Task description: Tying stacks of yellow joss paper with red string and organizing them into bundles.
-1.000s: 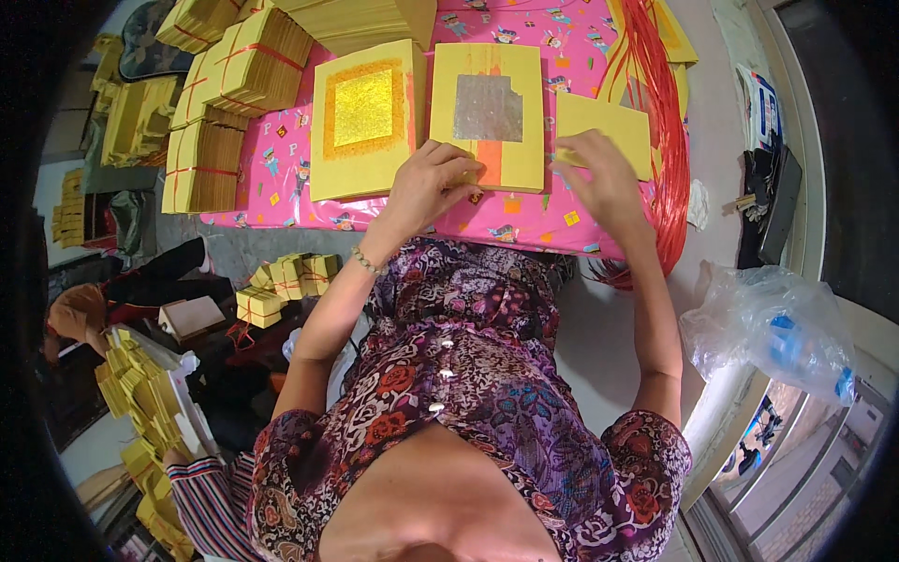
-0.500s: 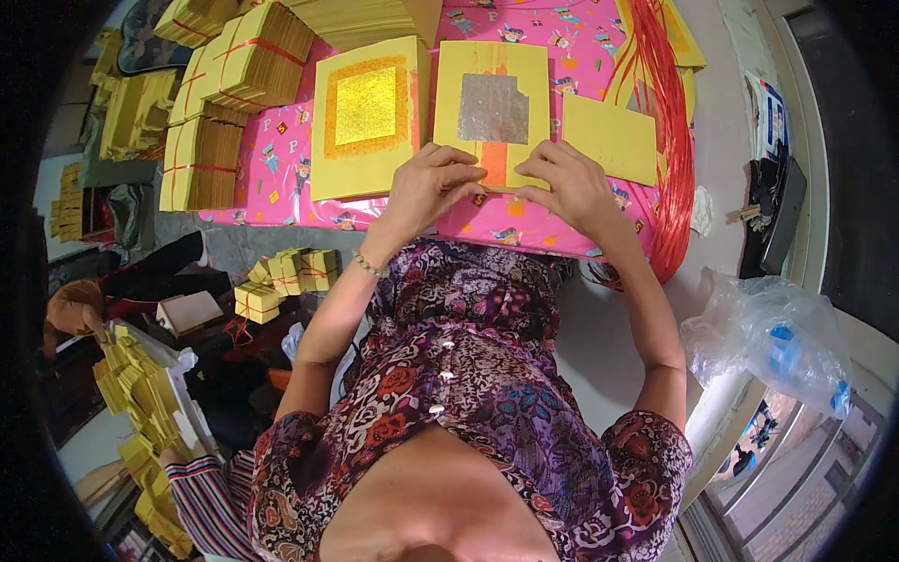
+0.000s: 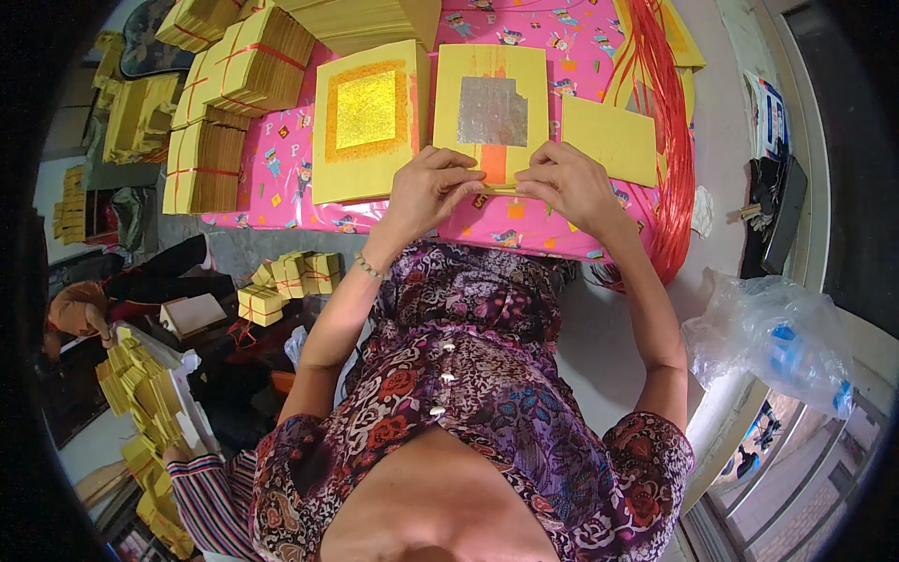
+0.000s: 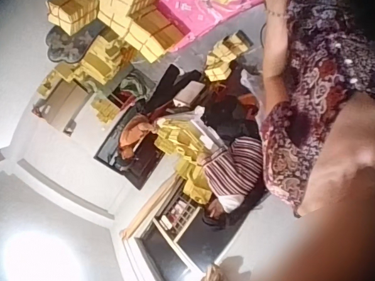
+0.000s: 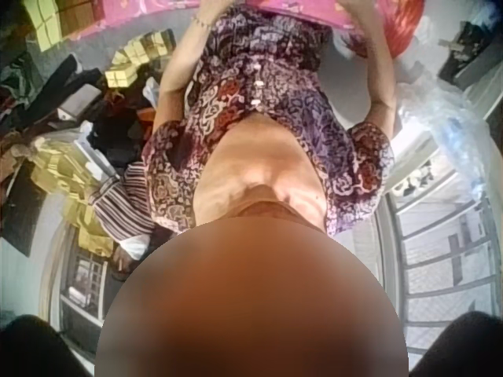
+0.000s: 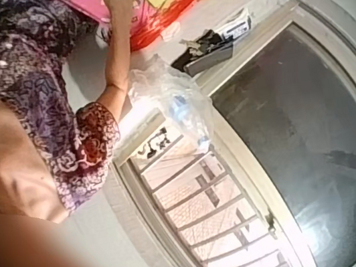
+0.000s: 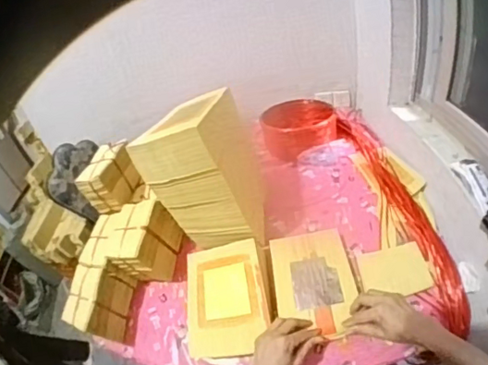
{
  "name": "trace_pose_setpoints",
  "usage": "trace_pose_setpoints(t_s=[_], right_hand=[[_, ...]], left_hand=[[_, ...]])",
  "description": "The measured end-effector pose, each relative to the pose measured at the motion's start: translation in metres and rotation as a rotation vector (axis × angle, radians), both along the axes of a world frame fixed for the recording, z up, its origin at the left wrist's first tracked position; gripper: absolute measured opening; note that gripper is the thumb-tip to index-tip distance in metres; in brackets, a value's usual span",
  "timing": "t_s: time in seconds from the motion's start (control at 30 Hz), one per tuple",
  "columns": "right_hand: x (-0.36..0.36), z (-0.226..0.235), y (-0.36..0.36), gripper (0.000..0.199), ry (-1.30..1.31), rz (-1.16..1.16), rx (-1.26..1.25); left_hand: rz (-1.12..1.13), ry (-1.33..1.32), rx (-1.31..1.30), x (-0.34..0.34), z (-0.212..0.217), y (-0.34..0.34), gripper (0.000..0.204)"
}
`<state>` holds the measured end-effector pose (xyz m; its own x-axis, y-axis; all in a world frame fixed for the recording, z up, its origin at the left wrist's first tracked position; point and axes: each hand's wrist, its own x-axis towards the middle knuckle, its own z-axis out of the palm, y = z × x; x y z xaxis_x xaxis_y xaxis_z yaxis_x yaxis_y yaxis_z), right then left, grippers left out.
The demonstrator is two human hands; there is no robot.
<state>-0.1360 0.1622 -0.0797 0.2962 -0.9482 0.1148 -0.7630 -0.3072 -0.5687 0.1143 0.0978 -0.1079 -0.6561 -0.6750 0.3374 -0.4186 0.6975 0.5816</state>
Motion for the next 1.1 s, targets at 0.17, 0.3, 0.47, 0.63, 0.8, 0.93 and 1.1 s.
trace_pose_setpoints(t_s=[0.17, 0.3, 0.47, 0.63, 0.8, 0.93, 1.1], right_hand=[[0.000, 0.001, -0.001, 0.021, 0.001, 0.006, -0.003], [-0.001, 0.000, -0.001, 0.020, -0.004, 0.000, 0.008], [-0.001, 0.001, -0.001, 0.019, 0.004, 0.000, -0.012], [0.012, 0.006, 0.003, 0.025, 0.132, 0.008, -0.244], [0.015, -0.011, 0.000, 0.020, 0.139, 0.019, -0.368], [0.011, 0.004, -0.017, 0.017, 0.122, -0.007, -0.244], [0.003, 0.034, -0.052, 0.018, -0.063, -0.104, -0.037]], left_hand=[[0.014, 0.001, 0.009, -0.001, 0.000, 0.001, 0.016], [0.011, 0.020, -0.001, -0.002, 0.000, 0.000, 0.015], [0.032, 0.024, 0.014, -0.004, 0.002, 0.002, 0.014], [0.040, 0.020, -0.011, -0.006, 0.007, 0.002, 0.011], [0.041, 0.002, -0.057, -0.011, 0.011, 0.001, 0.010], [0.042, -0.106, -0.067, -0.015, 0.018, -0.001, 0.021], [0.145, 0.111, -0.327, -0.027, 0.029, -0.003, 0.052]])
